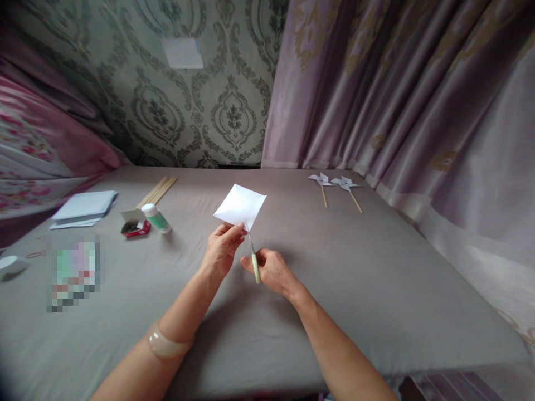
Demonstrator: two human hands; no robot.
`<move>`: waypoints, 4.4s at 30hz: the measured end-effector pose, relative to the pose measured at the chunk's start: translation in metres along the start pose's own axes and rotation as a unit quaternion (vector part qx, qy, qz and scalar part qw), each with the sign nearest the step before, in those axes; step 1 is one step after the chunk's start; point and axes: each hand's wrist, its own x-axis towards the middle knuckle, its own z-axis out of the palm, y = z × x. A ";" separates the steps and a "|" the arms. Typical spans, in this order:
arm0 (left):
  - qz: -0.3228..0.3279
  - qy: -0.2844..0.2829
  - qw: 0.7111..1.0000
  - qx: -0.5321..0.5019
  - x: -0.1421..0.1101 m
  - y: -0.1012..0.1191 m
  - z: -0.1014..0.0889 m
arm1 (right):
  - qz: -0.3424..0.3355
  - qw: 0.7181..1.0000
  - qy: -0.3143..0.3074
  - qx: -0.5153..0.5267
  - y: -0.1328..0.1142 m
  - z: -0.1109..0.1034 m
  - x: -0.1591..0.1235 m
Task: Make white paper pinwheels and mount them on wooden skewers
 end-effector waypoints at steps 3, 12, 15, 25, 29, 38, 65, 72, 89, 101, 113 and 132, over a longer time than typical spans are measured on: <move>0.000 -0.001 1.000 -0.002 0.000 -0.001 0.000 | 0.006 1.000 0.007 0.013 -0.002 0.000 0.000; 0.002 -0.008 1.000 0.000 -0.002 -0.001 0.000 | 0.011 0.998 0.020 0.051 -0.005 0.000 -0.001; 0.003 -0.010 1.000 0.003 -0.002 -0.002 -0.001 | 0.019 0.998 0.016 0.059 -0.006 -0.001 -0.001; 0.007 -0.014 1.000 0.005 -0.003 -0.002 0.000 | 0.037 0.997 0.027 0.068 -0.008 -0.001 -0.002; 0.006 -0.013 1.000 0.004 -0.003 -0.001 0.001 | 0.041 0.996 0.037 0.072 -0.008 0.000 -0.001; 0.006 -0.014 1.000 0.004 -0.003 -0.001 0.001 | 0.041 0.994 0.062 0.076 -0.003 0.004 0.000; 0.030 -0.046 0.998 0.021 -0.006 -0.002 0.002 | 0.065 0.990 0.101 0.076 -0.001 0.008 0.003; 0.027 -0.051 0.998 0.025 -0.009 -0.003 0.004 | 0.060 0.989 0.101 0.089 -0.007 0.005 0.001; 0.026 -0.054 0.998 0.026 -0.009 -0.003 0.004 | 0.049 0.989 0.121 0.066 -0.004 0.006 0.002; 0.029 -0.057 0.998 0.027 -0.009 -0.001 0.004 | 0.057 0.989 0.121 0.060 -0.004 0.006 0.002; 0.031 -0.048 0.998 0.033 -0.002 0.000 -0.001 | 0.066 0.998 -0.006 0.013 0.001 -0.004 0.002; 0.116 -0.056 0.814 0.567 0.039 -0.003 -0.039 | 0.245 0.870 0.112 -0.413 0.024 -0.088 -0.001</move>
